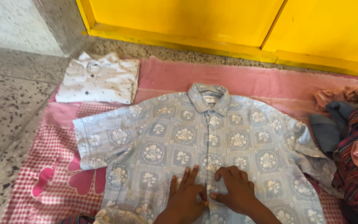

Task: The person picks up a light-colored patterned shirt from a pile of clothes, spreads it out on a pink floral cloth on the floor, and fastens several buttons along the front of the shirt and at the collar by hand.

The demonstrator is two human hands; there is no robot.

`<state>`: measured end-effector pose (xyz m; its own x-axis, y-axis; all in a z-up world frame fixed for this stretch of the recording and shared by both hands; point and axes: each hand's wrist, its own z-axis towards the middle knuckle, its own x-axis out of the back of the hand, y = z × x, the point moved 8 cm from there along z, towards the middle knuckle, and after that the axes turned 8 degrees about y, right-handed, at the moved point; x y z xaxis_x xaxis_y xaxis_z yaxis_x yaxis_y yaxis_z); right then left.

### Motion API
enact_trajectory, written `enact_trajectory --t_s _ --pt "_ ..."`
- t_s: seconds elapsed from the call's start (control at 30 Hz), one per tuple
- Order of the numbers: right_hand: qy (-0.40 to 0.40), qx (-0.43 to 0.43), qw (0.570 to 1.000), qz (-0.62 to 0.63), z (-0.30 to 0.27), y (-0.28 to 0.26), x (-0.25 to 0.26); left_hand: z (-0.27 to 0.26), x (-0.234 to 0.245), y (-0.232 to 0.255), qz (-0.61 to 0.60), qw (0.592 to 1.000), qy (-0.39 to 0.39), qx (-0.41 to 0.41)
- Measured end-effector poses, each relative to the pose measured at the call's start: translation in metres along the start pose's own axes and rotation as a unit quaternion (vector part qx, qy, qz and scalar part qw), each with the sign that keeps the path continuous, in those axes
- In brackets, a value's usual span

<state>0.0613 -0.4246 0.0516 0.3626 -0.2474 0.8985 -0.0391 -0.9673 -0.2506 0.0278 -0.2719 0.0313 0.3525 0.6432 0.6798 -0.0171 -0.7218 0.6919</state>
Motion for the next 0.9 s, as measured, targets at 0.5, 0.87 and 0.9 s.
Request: enact_trajectory --t_s 0.5,0.87,0.9 --pt "0.253 0.155 0.951 0.09 0.144 0.028 0.053 0.169 0.04 -0.039 -0.041 0.99 0.117 0.071" --pt "0.401 0.001 0.894 0.201 0.151 0.004 0.042 0.194 0.063 -0.002 -0.081 0.947 0.3 0.085" --pt "0.404 0.005 0.893 0.2 0.15 0.004 0.043 0.193 0.062 -0.003 -0.086 0.942 0.319 0.063"
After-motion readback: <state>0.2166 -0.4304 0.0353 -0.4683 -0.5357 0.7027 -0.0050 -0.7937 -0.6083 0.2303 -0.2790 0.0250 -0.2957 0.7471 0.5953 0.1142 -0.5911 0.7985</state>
